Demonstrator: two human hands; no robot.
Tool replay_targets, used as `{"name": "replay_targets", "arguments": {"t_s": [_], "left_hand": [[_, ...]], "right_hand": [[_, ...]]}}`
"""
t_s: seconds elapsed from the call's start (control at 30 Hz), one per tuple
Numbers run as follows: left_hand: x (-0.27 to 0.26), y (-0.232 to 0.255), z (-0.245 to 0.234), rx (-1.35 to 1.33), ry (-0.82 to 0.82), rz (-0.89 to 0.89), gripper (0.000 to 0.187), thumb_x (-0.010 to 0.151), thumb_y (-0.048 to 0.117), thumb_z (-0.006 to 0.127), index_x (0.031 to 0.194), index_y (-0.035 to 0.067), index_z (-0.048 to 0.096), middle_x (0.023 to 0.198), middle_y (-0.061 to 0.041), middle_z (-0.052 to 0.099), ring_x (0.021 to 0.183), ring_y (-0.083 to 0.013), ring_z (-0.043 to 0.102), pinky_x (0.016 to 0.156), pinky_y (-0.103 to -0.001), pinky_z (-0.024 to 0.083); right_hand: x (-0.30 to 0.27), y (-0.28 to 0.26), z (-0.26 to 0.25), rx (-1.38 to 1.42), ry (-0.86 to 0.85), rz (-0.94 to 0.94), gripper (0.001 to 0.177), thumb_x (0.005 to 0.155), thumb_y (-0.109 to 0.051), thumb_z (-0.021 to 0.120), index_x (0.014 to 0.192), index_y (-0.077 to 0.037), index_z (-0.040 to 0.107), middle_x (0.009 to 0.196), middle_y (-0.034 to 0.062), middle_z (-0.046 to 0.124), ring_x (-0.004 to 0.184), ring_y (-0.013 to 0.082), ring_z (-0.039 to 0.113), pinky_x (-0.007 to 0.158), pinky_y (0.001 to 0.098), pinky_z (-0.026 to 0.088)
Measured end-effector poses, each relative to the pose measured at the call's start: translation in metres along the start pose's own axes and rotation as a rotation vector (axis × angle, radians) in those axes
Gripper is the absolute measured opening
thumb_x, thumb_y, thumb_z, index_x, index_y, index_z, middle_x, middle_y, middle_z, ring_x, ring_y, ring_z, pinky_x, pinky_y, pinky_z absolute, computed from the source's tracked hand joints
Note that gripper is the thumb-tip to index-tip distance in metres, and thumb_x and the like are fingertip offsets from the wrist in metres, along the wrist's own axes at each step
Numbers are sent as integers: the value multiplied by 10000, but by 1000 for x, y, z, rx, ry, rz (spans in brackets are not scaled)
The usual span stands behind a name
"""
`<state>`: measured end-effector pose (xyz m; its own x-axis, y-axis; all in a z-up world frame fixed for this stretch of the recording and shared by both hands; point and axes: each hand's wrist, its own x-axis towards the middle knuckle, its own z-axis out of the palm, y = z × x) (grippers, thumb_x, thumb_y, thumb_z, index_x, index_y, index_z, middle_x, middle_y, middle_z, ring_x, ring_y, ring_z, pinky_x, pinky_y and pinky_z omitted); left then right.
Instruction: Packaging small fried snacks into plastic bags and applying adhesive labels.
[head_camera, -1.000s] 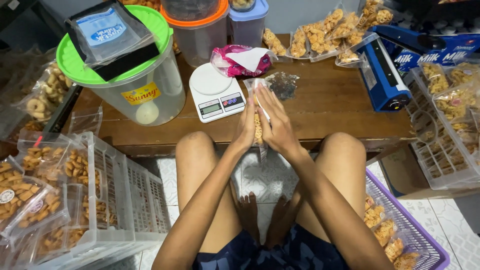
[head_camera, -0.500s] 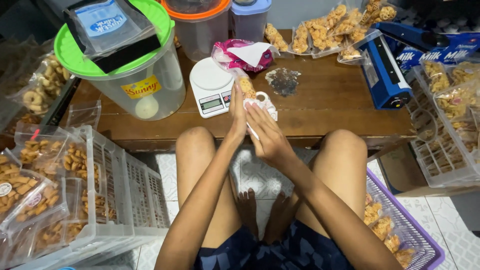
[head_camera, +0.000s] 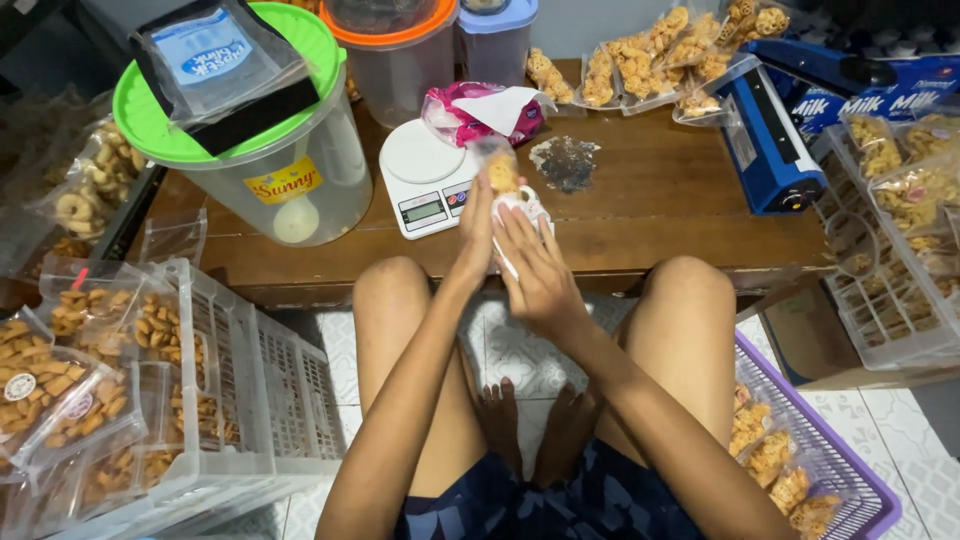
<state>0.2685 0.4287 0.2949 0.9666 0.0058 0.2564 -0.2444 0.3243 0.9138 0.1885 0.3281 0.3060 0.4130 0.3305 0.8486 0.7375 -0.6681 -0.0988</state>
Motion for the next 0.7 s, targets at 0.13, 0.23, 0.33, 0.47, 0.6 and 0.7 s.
{"name": "replay_targets", "arguments": {"t_s": [0.13,0.23,0.33,0.47,0.6,0.7], "left_hand": [[-17,30,10,154,-68,-79,750,1040,652,332,1513,84,454,1500,-225,503,1394,-373,476,1189,-520,332],[-4,4,1,259,-85,-110,686,1056,630,326,1551,165,426,1541,-184,470,1437,-366,426,1215,-508,290],[-12,15,9,225,-110,-8,612,1067,613,354,1461,181,536,1419,-168,577,1317,-299,522,1156,-505,376],[-28,35,23,157,-56,-40,663,1032,640,415,1499,175,493,1460,-211,533,1384,-333,471,1181,-508,343],[-41,97,43,28,119,-61,871,1038,614,298,1564,-77,227,1609,-352,213,1500,-473,205,1240,-561,143],[-11,44,12,-192,-95,-18,734,1064,637,175,1605,143,223,1411,-298,536,1283,-379,583,1019,-501,557]], "right_hand": [[16,5,2,45,29,60,416,1057,-74,543,1462,23,545,1545,225,489,1437,381,452,1216,537,280],[25,11,2,46,41,105,432,1073,-78,529,1496,8,510,1571,209,459,1465,361,416,1235,528,252],[30,23,-1,233,-29,290,496,1094,-57,422,1585,-38,362,1658,177,307,1525,331,312,1288,525,107],[52,11,-30,485,-84,691,424,1121,-282,383,1388,-2,556,1395,210,559,1349,305,491,1189,503,279],[-15,28,9,633,-159,1115,539,1076,-484,475,1294,-43,697,1243,208,701,1242,284,628,1119,491,395],[1,-4,-7,537,-76,577,471,1115,-110,395,1584,-83,364,1616,177,361,1480,326,322,1296,454,119]]}}
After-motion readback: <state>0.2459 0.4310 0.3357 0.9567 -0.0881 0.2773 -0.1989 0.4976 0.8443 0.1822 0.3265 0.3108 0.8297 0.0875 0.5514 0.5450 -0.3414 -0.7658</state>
